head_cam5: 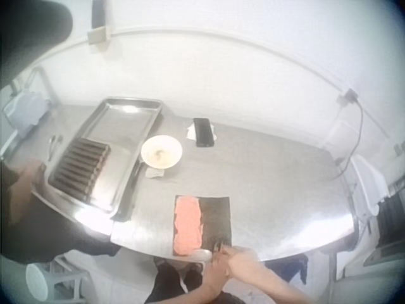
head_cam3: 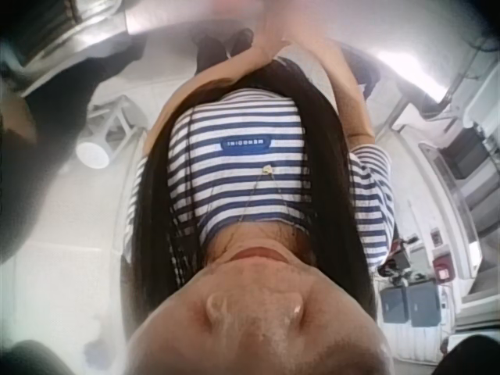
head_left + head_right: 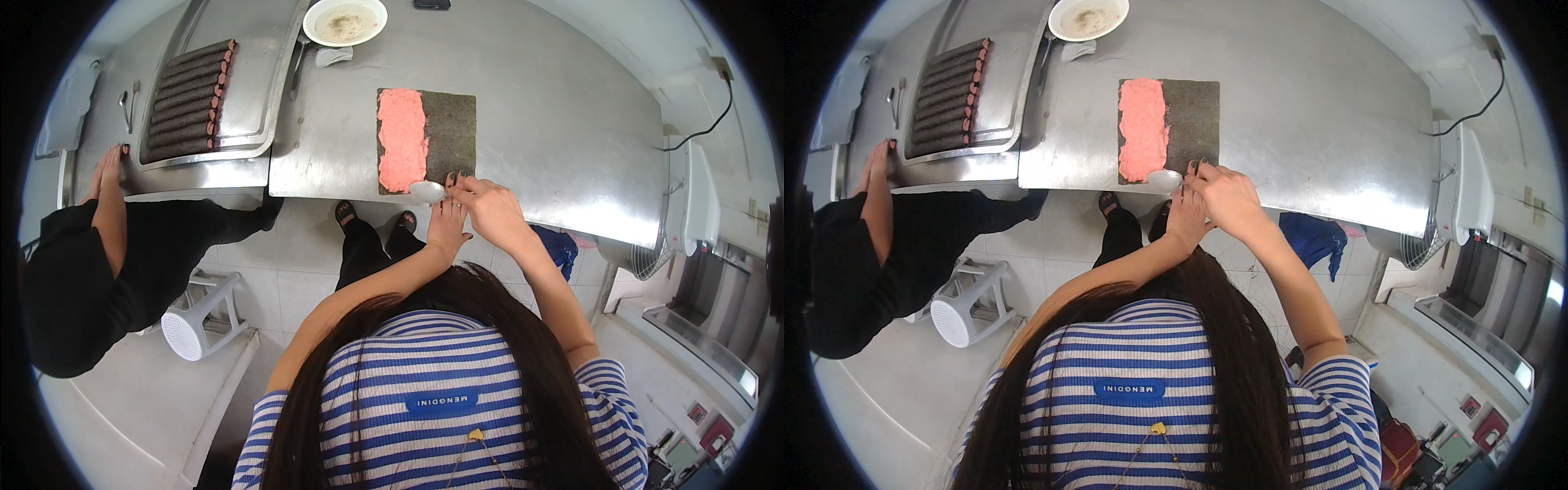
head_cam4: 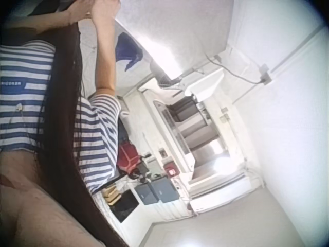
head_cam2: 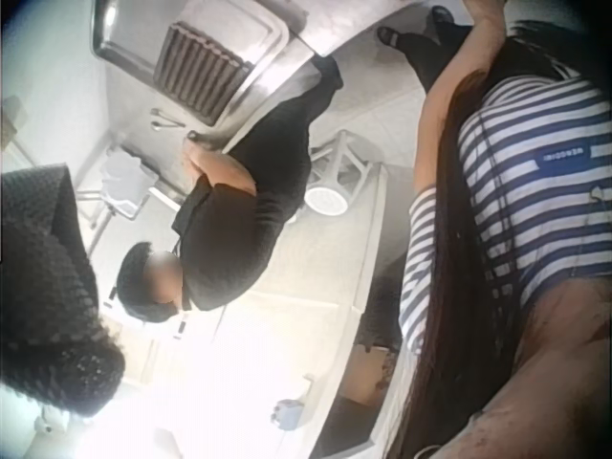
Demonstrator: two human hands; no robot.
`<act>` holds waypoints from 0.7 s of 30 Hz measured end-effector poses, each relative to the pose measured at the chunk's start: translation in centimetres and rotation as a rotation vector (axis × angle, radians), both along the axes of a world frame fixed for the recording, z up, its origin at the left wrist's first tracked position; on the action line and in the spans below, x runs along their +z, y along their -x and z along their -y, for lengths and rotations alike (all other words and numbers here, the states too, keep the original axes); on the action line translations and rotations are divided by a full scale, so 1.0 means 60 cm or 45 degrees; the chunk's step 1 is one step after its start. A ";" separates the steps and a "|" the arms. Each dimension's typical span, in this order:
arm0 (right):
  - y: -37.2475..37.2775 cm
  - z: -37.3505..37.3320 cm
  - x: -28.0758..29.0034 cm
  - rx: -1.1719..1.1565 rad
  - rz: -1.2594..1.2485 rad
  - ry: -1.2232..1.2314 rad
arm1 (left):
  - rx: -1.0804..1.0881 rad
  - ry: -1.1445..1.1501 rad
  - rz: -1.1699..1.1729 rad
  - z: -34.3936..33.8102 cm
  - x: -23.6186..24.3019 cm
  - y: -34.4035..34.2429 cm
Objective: The person spreads a pink paste onto a sheet of nori using a spoon, then rolls the nori into a cylindrical shape. The person places the rolled sushi onto a metal tray and repeats the process with another sheet of nori.
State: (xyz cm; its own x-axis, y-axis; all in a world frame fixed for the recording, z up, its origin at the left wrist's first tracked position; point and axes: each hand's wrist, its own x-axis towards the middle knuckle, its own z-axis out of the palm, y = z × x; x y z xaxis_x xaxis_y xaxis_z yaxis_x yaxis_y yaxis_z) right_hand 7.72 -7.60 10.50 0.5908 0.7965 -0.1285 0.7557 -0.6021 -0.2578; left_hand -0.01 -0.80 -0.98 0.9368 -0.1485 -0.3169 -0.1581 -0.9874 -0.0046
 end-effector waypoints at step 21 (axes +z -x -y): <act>-0.064 -0.017 -0.023 0.303 0.180 0.064 | 0.019 0.050 -0.012 0.000 0.004 -0.001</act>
State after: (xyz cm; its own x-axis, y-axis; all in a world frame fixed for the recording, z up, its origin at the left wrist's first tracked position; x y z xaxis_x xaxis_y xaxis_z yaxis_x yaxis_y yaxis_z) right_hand 11.54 -6.59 9.11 0.4029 0.9097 -0.1011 0.9037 -0.4128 -0.1136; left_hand 0.07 -0.79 -0.75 0.9359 -0.1470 -0.3201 -0.1433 -0.9891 0.0353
